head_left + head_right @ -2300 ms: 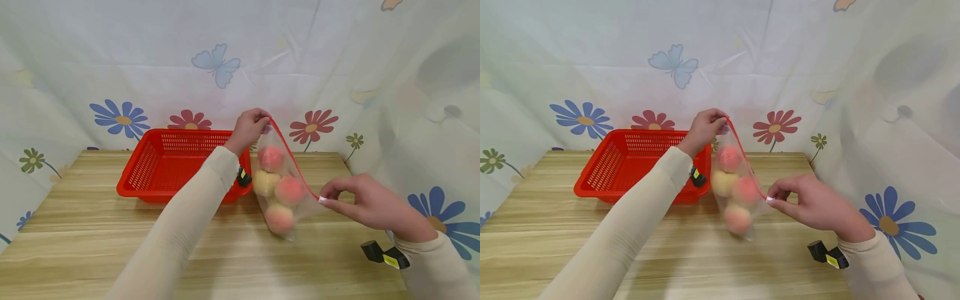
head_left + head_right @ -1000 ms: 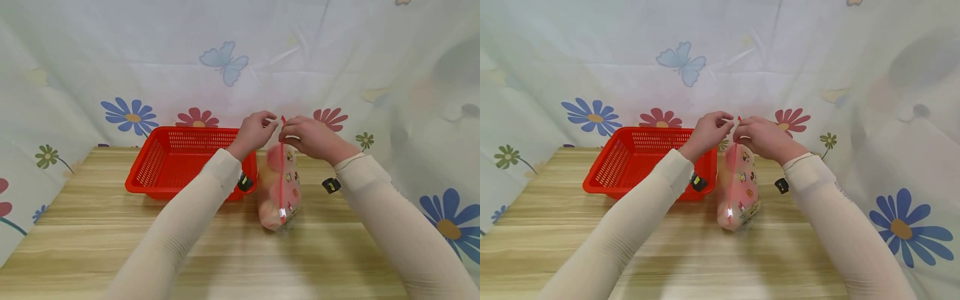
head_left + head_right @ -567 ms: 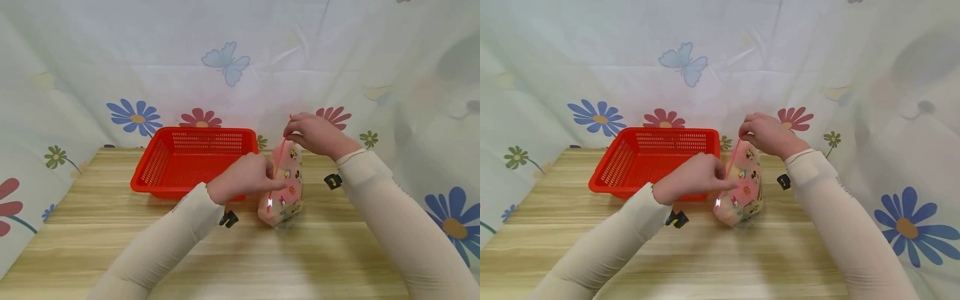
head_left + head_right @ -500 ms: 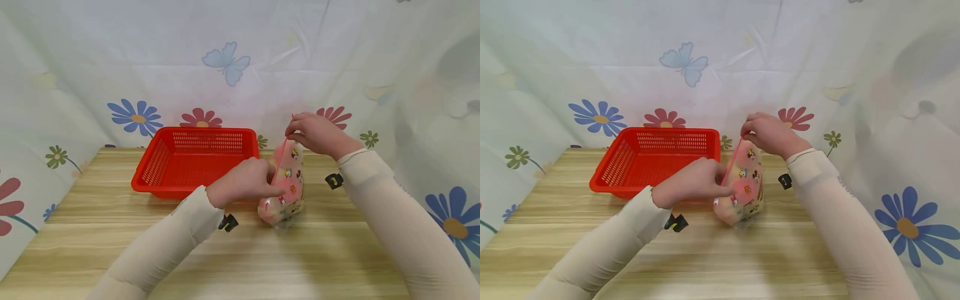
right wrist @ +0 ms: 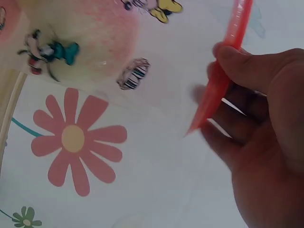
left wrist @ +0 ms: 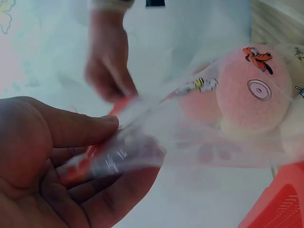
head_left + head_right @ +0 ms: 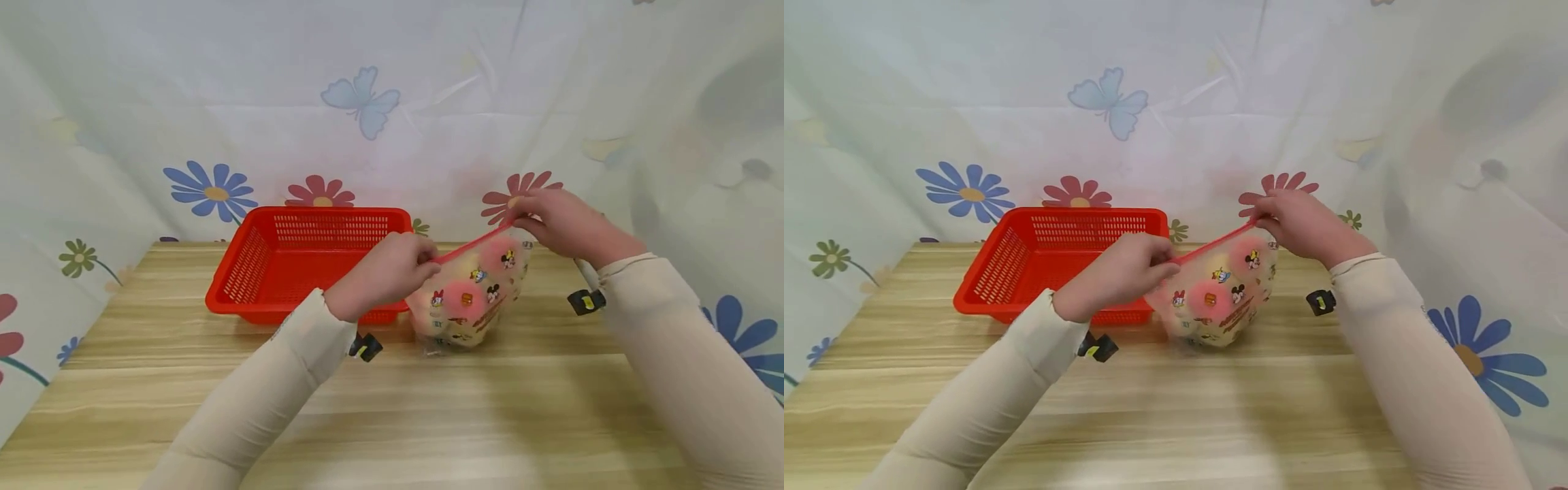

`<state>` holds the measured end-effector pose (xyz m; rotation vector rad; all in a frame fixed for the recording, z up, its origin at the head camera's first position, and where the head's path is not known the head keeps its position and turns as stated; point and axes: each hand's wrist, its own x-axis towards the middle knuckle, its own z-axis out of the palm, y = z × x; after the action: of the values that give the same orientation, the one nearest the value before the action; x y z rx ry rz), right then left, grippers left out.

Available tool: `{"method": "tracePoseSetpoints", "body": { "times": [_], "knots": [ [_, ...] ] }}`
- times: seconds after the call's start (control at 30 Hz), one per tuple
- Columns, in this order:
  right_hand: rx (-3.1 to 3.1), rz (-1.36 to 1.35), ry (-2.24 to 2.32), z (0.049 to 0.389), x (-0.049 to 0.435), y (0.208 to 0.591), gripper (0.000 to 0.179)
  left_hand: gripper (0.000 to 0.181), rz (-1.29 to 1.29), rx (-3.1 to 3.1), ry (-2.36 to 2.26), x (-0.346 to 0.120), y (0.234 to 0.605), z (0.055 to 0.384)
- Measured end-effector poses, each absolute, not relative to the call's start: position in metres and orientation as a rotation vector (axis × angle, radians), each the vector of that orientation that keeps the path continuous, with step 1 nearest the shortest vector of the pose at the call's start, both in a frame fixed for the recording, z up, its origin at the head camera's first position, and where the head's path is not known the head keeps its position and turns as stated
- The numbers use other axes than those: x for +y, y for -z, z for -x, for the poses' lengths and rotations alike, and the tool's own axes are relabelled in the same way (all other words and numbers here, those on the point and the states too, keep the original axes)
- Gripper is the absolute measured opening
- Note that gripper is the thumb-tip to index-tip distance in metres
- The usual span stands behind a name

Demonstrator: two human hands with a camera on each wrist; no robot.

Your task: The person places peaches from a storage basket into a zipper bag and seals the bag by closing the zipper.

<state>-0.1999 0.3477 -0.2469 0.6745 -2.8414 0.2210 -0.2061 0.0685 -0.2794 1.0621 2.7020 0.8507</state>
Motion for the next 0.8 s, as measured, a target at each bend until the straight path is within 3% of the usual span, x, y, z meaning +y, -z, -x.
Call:
{"method": "tracePoseSetpoints", "body": {
  "times": [0.23, 0.47, 0.6, 0.8],
  "knots": [
    [-2.931, -0.626, -0.204, 0.155, 0.364, 0.243, 0.010, 0.012, -1.084, 2.581, -0.890, 0.066, 0.277, 0.212],
    [-2.819, -0.803, -0.211, 0.121, 0.380, 0.237, 0.020, 0.009, -1.113, 2.378, -0.962, 0.066, 0.261, 0.226],
    [-2.919, -0.735, -0.250, 0.129, 0.389, 0.246, 0.018, 0.009, -1.078, 2.302, -0.990, 0.082, 0.274, 0.247],
    [-3.129, -0.452, -0.380, 0.174, 0.404, 0.283, 0.011, 0.018, -1.012, 2.441, -0.917, 0.122, 0.315, 0.287]
  ]
}}
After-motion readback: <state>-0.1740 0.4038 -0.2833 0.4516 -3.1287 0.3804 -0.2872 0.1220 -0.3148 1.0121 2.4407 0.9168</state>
